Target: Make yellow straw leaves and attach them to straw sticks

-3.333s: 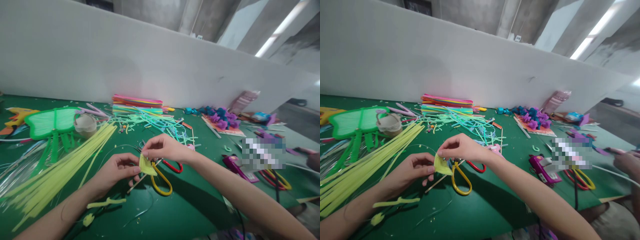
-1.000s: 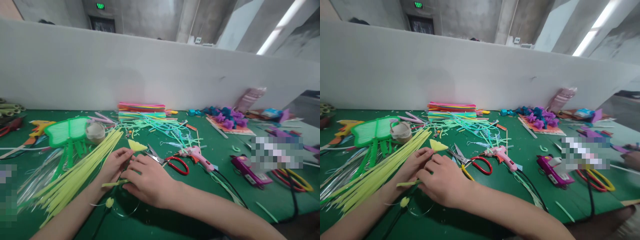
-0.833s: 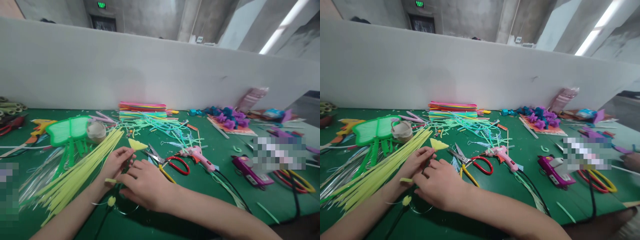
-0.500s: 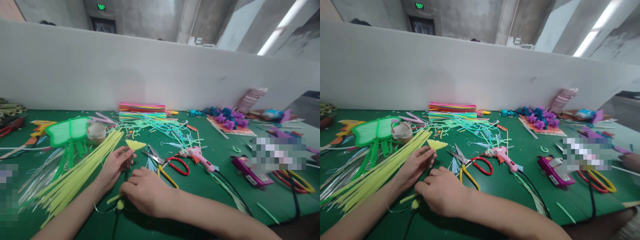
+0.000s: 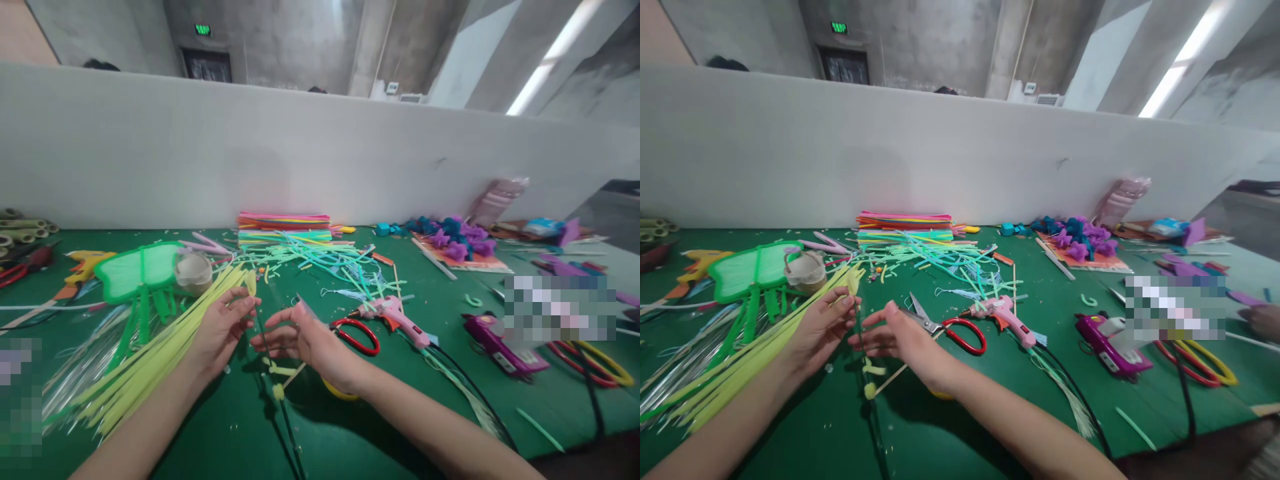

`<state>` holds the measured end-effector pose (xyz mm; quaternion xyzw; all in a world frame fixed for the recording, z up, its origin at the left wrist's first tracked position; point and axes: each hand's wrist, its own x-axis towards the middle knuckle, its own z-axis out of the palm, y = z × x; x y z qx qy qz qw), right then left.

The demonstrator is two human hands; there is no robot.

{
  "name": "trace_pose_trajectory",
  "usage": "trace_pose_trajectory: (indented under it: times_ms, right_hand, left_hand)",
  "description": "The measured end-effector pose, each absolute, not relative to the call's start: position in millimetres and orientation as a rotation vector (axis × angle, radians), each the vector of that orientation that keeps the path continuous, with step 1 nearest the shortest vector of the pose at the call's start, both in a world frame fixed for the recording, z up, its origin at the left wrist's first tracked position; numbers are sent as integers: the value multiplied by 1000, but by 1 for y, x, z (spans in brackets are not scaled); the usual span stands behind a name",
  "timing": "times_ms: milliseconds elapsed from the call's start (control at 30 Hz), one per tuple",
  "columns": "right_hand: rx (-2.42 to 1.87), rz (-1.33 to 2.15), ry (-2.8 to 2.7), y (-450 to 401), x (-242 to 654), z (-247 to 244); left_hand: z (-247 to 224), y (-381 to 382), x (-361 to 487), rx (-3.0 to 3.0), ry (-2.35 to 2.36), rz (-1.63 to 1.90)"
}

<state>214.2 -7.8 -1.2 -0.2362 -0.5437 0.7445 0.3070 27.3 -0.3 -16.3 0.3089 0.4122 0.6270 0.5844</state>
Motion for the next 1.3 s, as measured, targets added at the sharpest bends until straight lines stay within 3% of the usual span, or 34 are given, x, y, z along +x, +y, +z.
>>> trace_pose_trajectory:
  times_ms: [100, 367, 500, 600, 800, 967, 1100, 1300]
  right_hand:
    - [-481, 2162, -1206, -2, 217, 5]
    - [-594, 2091, -1194, 11, 230, 6]
    - [-629, 2073, -1102, 20, 238, 1]
    - [-644, 2109, -1112, 17, 239, -4]
    - [-680, 2200, -1173, 5, 226, -15]
    - [-927, 1710, -1273, 15, 229, -1]
    - [-998, 1337, -1664, 30, 232, 18]
    - [-894, 1372, -2123, 42, 221, 24]
  left_hand:
    - [-5, -3, 30, 840, 1050, 1503]
    - [16, -15, 34, 1375, 1339, 1295]
    - [25, -16, 27, 1560, 1591, 1578]
    - [24, -7, 16, 1438, 1496, 1751]
    - [9, 4, 2, 1271, 1332, 1215]
    - [9, -2, 4, 1306, 1329, 1152]
    - [10, -5, 10, 1339, 1293, 1133]
    - [7, -7, 15, 1182, 1264, 1063]
